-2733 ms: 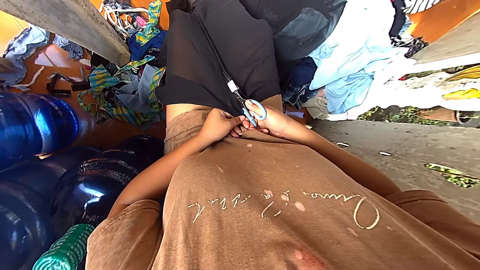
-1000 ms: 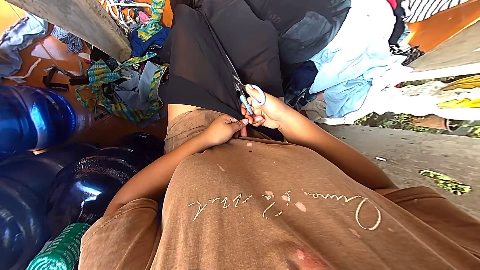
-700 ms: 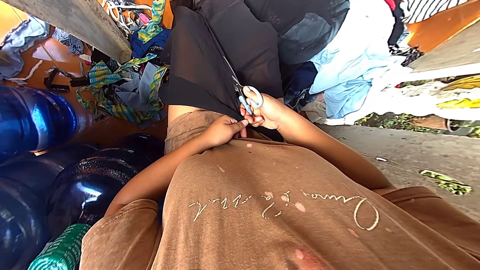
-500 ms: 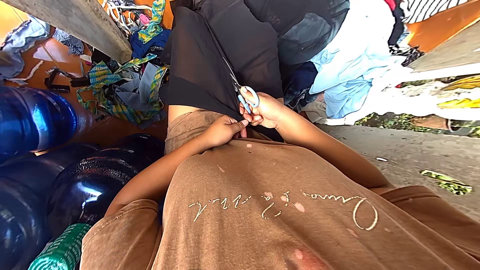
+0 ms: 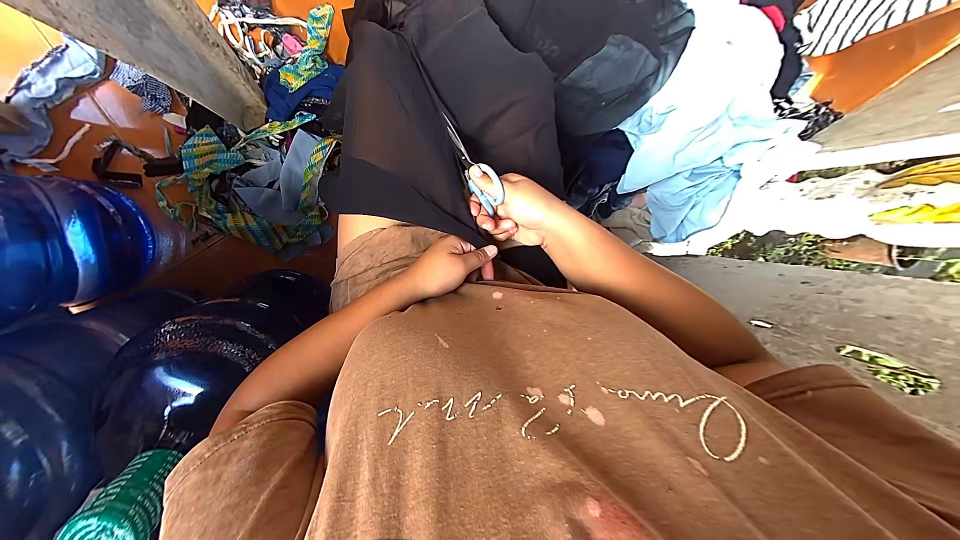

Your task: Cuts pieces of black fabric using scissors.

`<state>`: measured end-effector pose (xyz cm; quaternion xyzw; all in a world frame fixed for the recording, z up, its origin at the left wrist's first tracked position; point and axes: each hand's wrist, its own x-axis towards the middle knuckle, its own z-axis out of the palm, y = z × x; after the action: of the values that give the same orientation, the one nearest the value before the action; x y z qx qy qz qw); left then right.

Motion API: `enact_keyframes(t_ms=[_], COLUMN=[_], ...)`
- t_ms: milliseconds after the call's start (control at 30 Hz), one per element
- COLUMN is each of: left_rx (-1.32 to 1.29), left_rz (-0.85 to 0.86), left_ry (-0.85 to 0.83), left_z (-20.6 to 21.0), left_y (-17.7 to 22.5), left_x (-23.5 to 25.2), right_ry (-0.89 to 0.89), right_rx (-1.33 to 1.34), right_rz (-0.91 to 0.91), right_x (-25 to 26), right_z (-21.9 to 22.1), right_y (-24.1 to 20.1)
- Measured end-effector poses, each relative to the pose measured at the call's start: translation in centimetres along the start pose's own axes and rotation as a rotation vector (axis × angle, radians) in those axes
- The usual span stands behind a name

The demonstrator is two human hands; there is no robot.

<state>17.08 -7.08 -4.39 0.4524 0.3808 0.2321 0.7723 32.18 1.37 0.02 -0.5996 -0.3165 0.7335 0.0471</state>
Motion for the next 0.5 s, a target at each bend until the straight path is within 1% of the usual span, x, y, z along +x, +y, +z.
enact_keyframes(t_ms=[400,500], left_rx=[0.005,-0.002], left_rz=[-0.018,-0.021], left_ry=[-0.005,-0.007], left_z=[0.0,0.0], left_y=[-0.1,-0.1], left_x=[0.0,0.0], right_ry=[-0.012,0.002], right_rx=[0.068,0.038], right_rz=[0.018,0.010], right_x=[1.5,1.7], right_z=[0.0,0.1], right_y=[-1.3,-1.5])
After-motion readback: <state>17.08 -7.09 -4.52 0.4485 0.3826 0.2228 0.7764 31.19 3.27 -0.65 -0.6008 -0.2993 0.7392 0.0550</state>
